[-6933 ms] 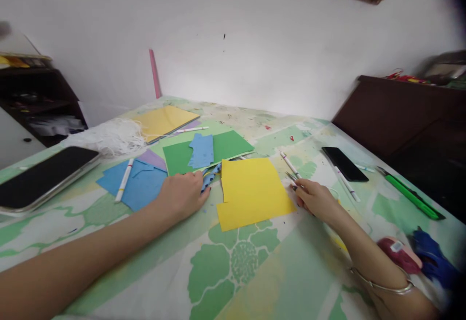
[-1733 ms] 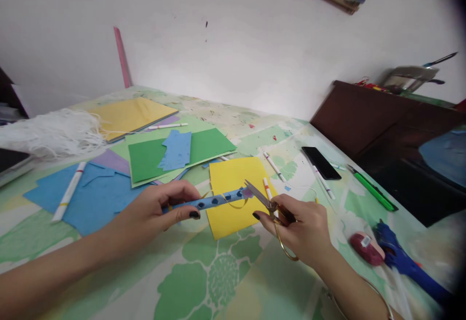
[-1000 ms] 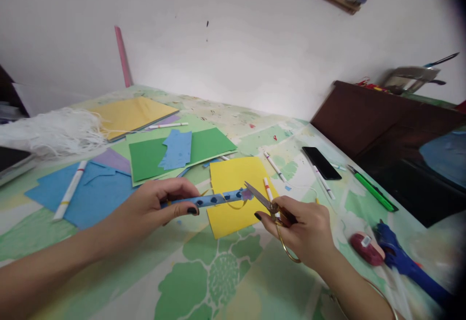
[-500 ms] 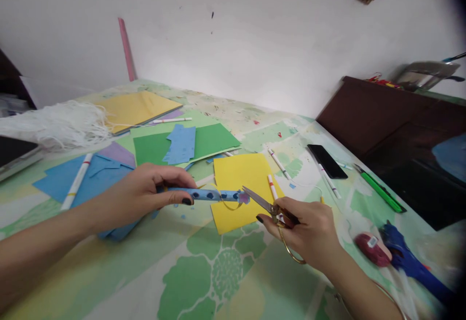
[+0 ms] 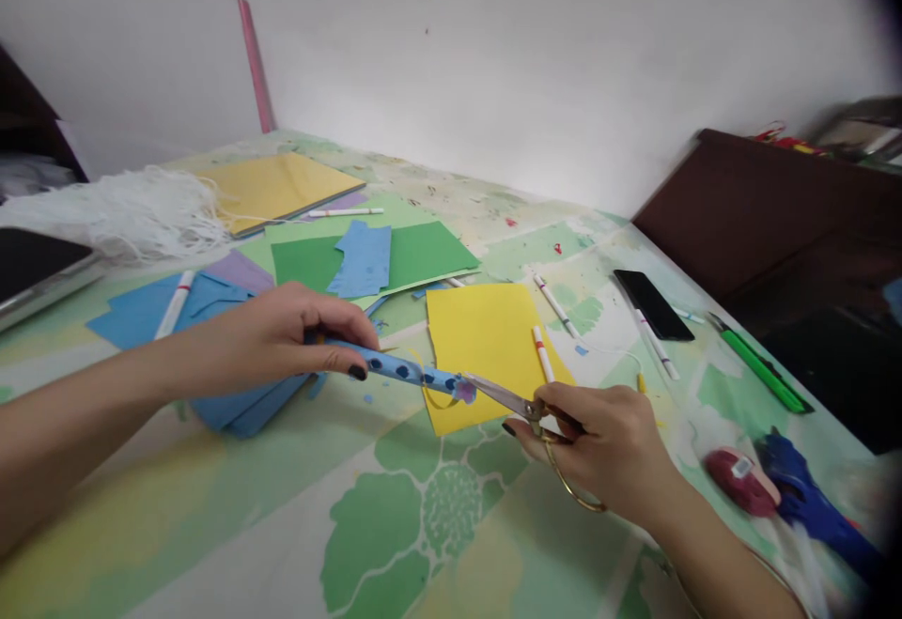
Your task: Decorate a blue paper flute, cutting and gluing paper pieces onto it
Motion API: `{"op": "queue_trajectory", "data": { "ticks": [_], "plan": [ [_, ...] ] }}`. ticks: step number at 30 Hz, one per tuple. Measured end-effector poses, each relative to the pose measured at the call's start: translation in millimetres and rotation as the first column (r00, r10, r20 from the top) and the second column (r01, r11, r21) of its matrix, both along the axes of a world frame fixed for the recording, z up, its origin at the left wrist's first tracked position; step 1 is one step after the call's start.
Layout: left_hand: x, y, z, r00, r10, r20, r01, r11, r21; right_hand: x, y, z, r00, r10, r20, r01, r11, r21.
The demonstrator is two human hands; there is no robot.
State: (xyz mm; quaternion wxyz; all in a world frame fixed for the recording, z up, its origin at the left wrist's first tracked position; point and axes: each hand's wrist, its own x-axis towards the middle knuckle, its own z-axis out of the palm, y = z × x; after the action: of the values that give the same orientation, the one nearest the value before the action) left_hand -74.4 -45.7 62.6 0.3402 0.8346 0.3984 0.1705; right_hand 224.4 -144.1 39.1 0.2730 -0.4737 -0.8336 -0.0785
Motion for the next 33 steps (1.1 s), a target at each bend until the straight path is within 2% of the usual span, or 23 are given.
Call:
{"op": "queue_trajectory", "data": {
  "ticks": [3,8,16,22,29,33],
  "plan": [
    [-2.7,1.9,1.3,0.988,-0.085,-0.13,0.082,0.996,-0.029,0.9,-0.9,-2.5,1.0,0.017,0.003,-0.017,0.999,-0.038],
    [-5.4,6.0,-0.3,0.981,-0.135,-0.14,0.128,0.99,-0.059,4.2,-2.2,-7.3,0.998,0.041,0.041,-0.037,0.994,-0.105],
    [-5.2,5.1,5.4,0.969,-0.17,-0.181,0.162,0.985,-0.056,3.7,-3.1,-10.8,0.992,0.068,0.107,-0.058,0.994,-0.095],
    [-5.6,2.1,7.3,0.947,-0.187,-0.26,0.183,0.982,-0.04,5.3,-4.1,-12.5,0.985,0.107,0.134,-0.088,0.986,-0.14],
    [-11.1,10.4,2.2,0.942,-0.266,-0.203,0.263,0.964,-0.042,5.0,-5.0,-14.2,0.983,0.11,0.149,-0.084,0.981,-0.174],
    [-12.1,11.5,1.1,0.943,-0.268,-0.198,0.266,0.963,-0.041,4.5,-5.7,-13.6,0.983,0.111,0.149,-0.081,0.978,-0.194]
  ]
}}
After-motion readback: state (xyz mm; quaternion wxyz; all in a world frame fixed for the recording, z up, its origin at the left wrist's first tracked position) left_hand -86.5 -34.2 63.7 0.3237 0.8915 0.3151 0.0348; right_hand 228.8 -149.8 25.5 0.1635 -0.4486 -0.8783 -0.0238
